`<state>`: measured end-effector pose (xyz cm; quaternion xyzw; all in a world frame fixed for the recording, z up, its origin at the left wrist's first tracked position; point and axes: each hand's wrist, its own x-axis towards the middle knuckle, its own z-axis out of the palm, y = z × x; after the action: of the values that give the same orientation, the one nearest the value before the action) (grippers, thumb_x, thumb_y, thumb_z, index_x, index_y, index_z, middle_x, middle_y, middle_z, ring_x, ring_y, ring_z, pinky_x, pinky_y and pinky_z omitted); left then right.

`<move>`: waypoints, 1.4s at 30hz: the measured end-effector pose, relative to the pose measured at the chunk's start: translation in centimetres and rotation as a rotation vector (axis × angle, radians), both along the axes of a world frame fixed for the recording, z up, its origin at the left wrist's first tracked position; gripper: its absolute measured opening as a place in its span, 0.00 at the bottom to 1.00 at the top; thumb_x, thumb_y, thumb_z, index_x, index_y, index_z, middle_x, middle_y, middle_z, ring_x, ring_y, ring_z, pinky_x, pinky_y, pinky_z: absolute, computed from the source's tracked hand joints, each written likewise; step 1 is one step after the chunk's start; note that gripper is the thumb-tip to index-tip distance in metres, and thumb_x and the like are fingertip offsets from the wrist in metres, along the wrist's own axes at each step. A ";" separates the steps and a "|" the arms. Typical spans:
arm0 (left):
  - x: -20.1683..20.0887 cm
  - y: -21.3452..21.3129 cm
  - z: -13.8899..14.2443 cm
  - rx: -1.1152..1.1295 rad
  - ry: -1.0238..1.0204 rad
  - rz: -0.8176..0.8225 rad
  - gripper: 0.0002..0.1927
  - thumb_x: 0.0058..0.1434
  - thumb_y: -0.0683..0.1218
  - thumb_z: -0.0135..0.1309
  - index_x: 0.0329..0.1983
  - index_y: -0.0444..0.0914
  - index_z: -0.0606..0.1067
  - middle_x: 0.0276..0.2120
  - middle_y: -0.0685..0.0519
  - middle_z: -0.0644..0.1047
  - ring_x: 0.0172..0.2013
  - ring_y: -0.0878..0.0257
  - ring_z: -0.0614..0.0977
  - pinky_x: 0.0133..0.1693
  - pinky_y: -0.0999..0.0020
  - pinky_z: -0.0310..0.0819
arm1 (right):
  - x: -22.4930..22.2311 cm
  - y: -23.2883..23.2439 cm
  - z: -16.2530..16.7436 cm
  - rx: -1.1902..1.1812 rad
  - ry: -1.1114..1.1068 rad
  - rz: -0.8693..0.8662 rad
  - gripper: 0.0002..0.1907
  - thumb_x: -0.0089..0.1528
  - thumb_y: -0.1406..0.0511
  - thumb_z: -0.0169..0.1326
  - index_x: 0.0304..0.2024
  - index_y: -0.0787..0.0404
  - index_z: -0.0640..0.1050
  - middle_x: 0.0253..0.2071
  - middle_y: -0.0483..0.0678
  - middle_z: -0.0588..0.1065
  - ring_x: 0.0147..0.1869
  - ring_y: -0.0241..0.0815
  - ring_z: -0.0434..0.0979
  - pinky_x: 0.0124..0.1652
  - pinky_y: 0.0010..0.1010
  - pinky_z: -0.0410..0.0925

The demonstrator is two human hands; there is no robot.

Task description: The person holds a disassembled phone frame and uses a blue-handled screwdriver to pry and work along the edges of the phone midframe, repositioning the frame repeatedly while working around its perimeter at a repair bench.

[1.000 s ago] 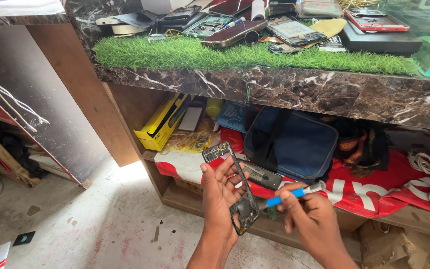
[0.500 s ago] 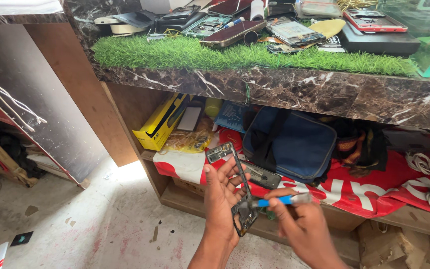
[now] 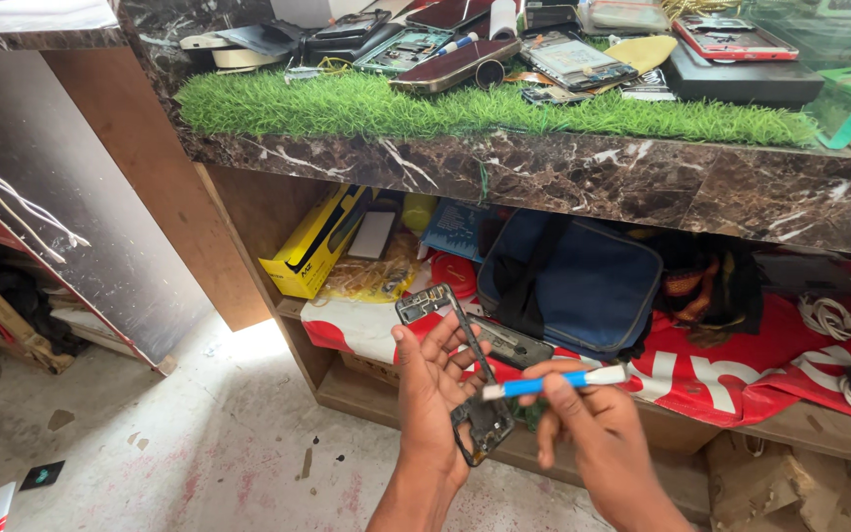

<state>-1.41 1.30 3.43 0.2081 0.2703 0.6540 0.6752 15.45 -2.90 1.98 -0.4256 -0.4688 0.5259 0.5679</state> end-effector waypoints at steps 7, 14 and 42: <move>0.0 0.0 -0.2 0.034 0.044 -0.003 0.47 0.62 0.75 0.33 0.63 0.32 0.70 0.48 0.49 0.75 0.48 0.61 0.77 0.49 0.63 0.73 | 0.2 0.3 0.2 0.027 -0.266 -0.121 0.14 0.67 0.63 0.51 0.46 0.68 0.80 0.30 0.50 0.78 0.20 0.33 0.71 0.22 0.25 0.64; 0.3 0.1 -0.4 0.039 0.053 -0.006 0.47 0.62 0.75 0.34 0.63 0.32 0.70 0.48 0.49 0.76 0.47 0.61 0.78 0.48 0.64 0.74 | 0.4 0.5 1.1 0.018 -0.095 -0.173 0.14 0.66 0.64 0.49 0.45 0.67 0.80 0.29 0.48 0.80 0.19 0.32 0.69 0.21 0.25 0.63; 0.2 0.0 -0.2 -0.010 0.346 -0.030 0.42 0.63 0.72 0.37 0.62 0.34 0.73 0.45 0.52 0.78 0.45 0.64 0.80 0.44 0.66 0.75 | -0.2 -0.7 2.2 0.270 -0.610 -0.202 0.07 0.64 0.64 0.56 0.39 0.61 0.81 0.18 0.43 0.73 0.17 0.31 0.72 0.19 0.26 0.63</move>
<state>-1.16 1.33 3.21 0.3180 0.3827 0.5970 0.6293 15.29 -3.62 4.14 -0.5284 -0.6378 0.2487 0.5022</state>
